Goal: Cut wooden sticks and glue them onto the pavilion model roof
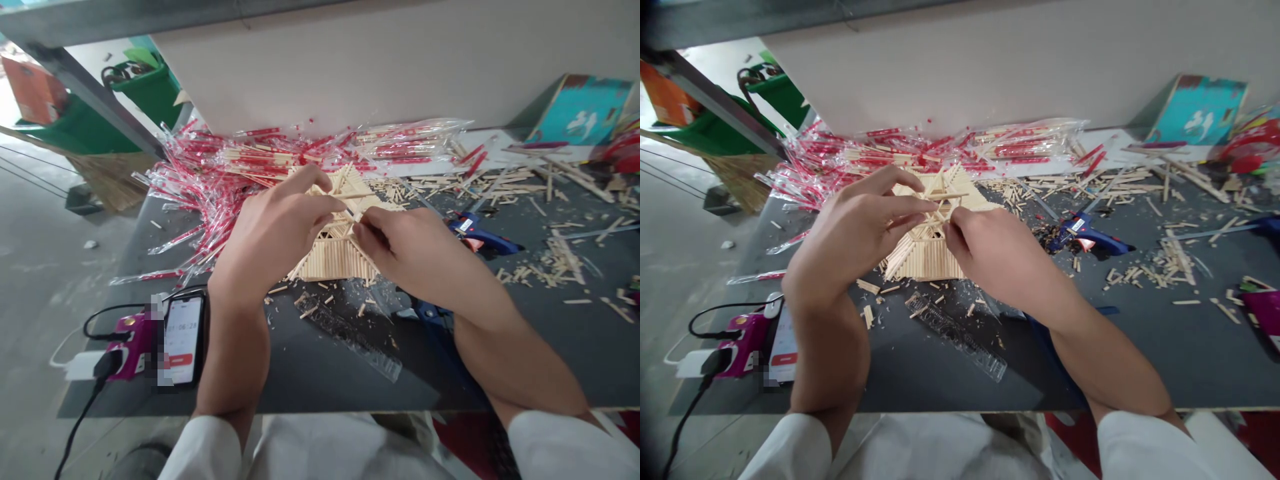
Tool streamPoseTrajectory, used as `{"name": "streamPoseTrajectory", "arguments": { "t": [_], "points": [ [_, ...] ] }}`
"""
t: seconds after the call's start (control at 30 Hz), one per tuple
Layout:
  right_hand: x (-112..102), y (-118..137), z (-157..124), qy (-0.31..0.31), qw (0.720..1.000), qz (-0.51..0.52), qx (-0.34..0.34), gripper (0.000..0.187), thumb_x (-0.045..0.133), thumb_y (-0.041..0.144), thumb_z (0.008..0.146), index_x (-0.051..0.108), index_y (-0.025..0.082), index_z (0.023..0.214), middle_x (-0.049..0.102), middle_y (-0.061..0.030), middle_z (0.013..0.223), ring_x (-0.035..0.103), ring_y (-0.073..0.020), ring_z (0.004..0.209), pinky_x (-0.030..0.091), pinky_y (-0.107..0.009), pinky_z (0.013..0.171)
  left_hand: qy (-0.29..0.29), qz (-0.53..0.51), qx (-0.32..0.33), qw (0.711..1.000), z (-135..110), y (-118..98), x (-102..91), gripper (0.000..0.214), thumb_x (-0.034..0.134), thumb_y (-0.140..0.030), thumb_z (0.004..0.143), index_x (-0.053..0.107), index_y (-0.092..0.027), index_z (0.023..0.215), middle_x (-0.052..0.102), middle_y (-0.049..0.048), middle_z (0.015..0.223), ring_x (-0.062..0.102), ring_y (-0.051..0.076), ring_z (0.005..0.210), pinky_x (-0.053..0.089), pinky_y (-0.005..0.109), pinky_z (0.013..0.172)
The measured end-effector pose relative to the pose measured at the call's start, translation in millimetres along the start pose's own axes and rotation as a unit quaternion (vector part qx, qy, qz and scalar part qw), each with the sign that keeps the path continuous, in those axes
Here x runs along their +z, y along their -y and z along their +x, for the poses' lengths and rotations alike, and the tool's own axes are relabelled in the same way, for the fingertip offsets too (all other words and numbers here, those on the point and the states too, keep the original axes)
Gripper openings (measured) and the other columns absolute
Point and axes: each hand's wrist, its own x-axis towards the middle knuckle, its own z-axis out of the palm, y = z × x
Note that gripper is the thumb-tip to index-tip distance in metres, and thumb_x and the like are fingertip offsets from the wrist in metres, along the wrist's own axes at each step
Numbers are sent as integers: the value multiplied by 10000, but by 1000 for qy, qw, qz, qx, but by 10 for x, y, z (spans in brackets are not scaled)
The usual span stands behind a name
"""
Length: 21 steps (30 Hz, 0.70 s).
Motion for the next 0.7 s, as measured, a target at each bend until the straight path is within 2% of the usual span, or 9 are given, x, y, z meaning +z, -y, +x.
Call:
{"name": "streamPoseTrajectory", "arguments": {
  "t": [0.13,0.5,0.6,0.7],
  "points": [
    [0,1,-5,-1,1000,0,-3,293,454,275,1031,548,203,764,547,-21,618,411,-143,541,217,-324,581,4,-5,5,1000,4,-9,6,280,522,-267,1012,796,-297,1061,716,41,1225,685,199,973,513,332,804],
    [10,-6,-3,10,1000,-6,-8,311,435,285,1047,585,198,789,584,-29,635,459,-152,551,218,-324,575,8,-9,1,1000,10,-12,10,286,523,-252,1014,804,-283,1057,735,49,1197,690,200,959,503,344,783],
    [-18,-24,-27,3,1000,-6,-1,296,459,315,1046,604,199,816,617,-31,655,508,-161,569,252,-317,582,4,-9,1,1000,4,-19,14,283,535,-212,996,804,-280,1052,735,46,1194,691,193,946,496,344,780],
    [-68,-44,-62,-23,1000,10,13,205,565,372,1010,648,199,938,681,-32,725,580,-175,619,323,-307,607,1,-12,4,1000,3,-24,12,285,525,-222,995,801,-275,1046,737,53,1165,687,197,944,490,341,766]
  ]
}}
